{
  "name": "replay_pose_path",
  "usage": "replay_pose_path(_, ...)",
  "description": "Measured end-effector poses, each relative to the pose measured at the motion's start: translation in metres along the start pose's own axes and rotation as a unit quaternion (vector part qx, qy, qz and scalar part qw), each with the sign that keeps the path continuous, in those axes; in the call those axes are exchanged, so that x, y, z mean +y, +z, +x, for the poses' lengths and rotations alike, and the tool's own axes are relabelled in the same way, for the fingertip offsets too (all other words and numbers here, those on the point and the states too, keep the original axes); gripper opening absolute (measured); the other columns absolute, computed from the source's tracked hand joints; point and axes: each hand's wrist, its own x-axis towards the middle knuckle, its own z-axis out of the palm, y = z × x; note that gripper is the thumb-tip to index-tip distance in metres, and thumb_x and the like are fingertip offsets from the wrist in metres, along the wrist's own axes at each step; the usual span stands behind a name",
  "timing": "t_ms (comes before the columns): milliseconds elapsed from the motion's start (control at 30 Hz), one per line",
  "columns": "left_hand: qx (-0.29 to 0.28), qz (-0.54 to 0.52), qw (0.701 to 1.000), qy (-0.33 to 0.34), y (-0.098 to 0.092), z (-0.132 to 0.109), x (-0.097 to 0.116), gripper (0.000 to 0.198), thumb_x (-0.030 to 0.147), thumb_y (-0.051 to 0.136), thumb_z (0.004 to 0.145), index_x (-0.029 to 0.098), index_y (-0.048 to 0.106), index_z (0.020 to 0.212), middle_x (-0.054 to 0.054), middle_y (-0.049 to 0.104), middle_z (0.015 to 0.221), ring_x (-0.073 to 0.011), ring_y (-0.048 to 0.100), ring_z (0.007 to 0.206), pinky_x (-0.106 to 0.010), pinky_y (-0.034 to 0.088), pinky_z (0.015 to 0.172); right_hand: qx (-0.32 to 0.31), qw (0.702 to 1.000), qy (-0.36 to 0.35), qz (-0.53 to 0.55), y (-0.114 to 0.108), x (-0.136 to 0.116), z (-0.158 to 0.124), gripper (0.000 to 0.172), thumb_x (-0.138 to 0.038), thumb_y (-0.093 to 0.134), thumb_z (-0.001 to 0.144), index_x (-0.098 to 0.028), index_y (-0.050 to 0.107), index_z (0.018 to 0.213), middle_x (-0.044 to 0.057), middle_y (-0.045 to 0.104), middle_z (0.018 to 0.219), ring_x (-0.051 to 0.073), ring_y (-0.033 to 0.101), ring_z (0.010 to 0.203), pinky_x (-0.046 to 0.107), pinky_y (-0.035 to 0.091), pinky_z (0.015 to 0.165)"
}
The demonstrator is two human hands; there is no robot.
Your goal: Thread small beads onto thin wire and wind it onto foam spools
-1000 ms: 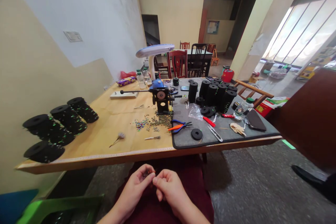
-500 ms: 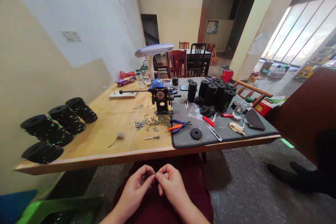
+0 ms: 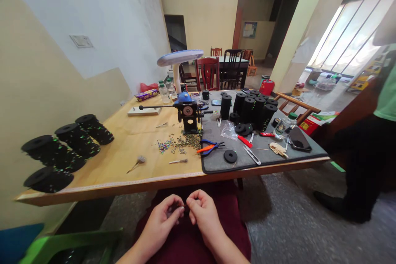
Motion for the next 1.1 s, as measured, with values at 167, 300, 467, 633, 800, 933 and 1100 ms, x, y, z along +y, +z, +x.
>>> replay_pose_path(167, -0.046, -0.148, 0.986, -0.066, -0.0004, 0.0023, 0.0028, 0.024, 0.037, 0.060, 0.079, 0.016, 0.048, 0.082, -0.002, 0.055, 0.074, -0.0138, 0.055, 0.068, -0.025, 0.044, 0.061, 0.009, 1.000, 0.007, 0.016, -0.0016, 0.0003, 0.0010, 0.056, -0.061, 0.064, 0.061, -0.014, 0.041, 0.078, -0.011, 0.031, 0.042, -0.001, 0.022, 0.036, 0.012, 0.013, 0.037)
replay_pose_path(300, -0.019, -0.233, 0.966, -0.112, -0.0002, 0.0031, 0.0021, 0.027, 0.039, 0.061, 0.079, 0.017, 0.045, 0.081, 0.001, 0.054, 0.071, -0.0104, 0.052, 0.064, -0.022, 0.040, 0.058, 0.002, 1.000, 0.009, 0.008, -0.0010, 0.0033, 0.0019, 0.060, -0.066, 0.063, 0.058, -0.015, 0.038, 0.078, -0.012, 0.026, 0.042, -0.001, 0.019, 0.035, 0.012, 0.012, 0.035)
replay_pose_path(467, -0.004, -0.228, 0.968, -0.102, 0.0002, 0.0026, 0.0013, 0.025, 0.034, 0.064, 0.076, 0.017, 0.047, 0.083, 0.002, 0.053, 0.069, -0.0093, 0.050, 0.061, -0.022, 0.038, 0.057, -0.003, 1.000, 0.005, 0.002, -0.0010, 0.0055, 0.0039, 0.059, -0.066, 0.062, 0.060, -0.016, 0.038, 0.078, -0.012, 0.025, 0.043, -0.001, 0.019, 0.034, 0.011, 0.012, 0.034)
replay_pose_path(633, -0.022, -0.202, 0.972, -0.120, 0.0005, 0.0046, 0.0004, 0.025, 0.033, 0.065, 0.075, 0.014, 0.050, 0.080, 0.002, 0.051, 0.064, -0.0083, 0.048, 0.057, -0.021, 0.035, 0.054, -0.012, 1.000, -0.003, -0.008, -0.0014, 0.0071, 0.0034, 0.055, -0.064, 0.060, 0.064, -0.015, 0.038, 0.078, -0.012, 0.026, 0.043, -0.001, 0.020, 0.035, 0.011, 0.014, 0.034)
replay_pose_path(800, -0.002, -0.239, 0.962, -0.129, 0.0022, 0.0066, -0.0044, 0.033, 0.045, 0.061, 0.077, 0.016, 0.045, 0.076, 0.002, 0.052, 0.067, -0.0096, 0.049, 0.059, -0.022, 0.036, 0.054, -0.014, 1.000, 0.001, -0.021, -0.0005, 0.0077, 0.0018, 0.055, -0.064, 0.059, 0.064, -0.015, 0.038, 0.077, -0.011, 0.028, 0.043, -0.001, 0.020, 0.035, 0.011, 0.013, 0.034)
replay_pose_path(933, -0.008, -0.231, 0.966, -0.118, 0.0020, 0.0065, -0.0028, 0.031, 0.044, 0.060, 0.078, 0.017, 0.044, 0.077, 0.003, 0.051, 0.066, -0.0092, 0.049, 0.059, -0.022, 0.036, 0.054, -0.005, 1.000, 0.002, -0.022, -0.0007, 0.0074, 0.0028, 0.055, -0.064, 0.059, 0.064, -0.015, 0.038, 0.077, -0.011, 0.028, 0.043, -0.001, 0.021, 0.035, 0.011, 0.014, 0.034)
replay_pose_path(1100, -0.026, -0.209, 0.970, -0.124, 0.0006, 0.0046, 0.0025, 0.022, 0.024, 0.062, 0.074, 0.016, 0.048, 0.090, 0.002, 0.054, 0.065, -0.0089, 0.049, 0.060, -0.022, 0.038, 0.058, -0.003, 1.000, 0.002, -0.015, -0.0017, 0.0076, 0.0025, 0.053, -0.062, 0.059, 0.065, -0.015, 0.038, 0.078, -0.011, 0.027, 0.043, -0.001, 0.021, 0.035, 0.011, 0.014, 0.034)
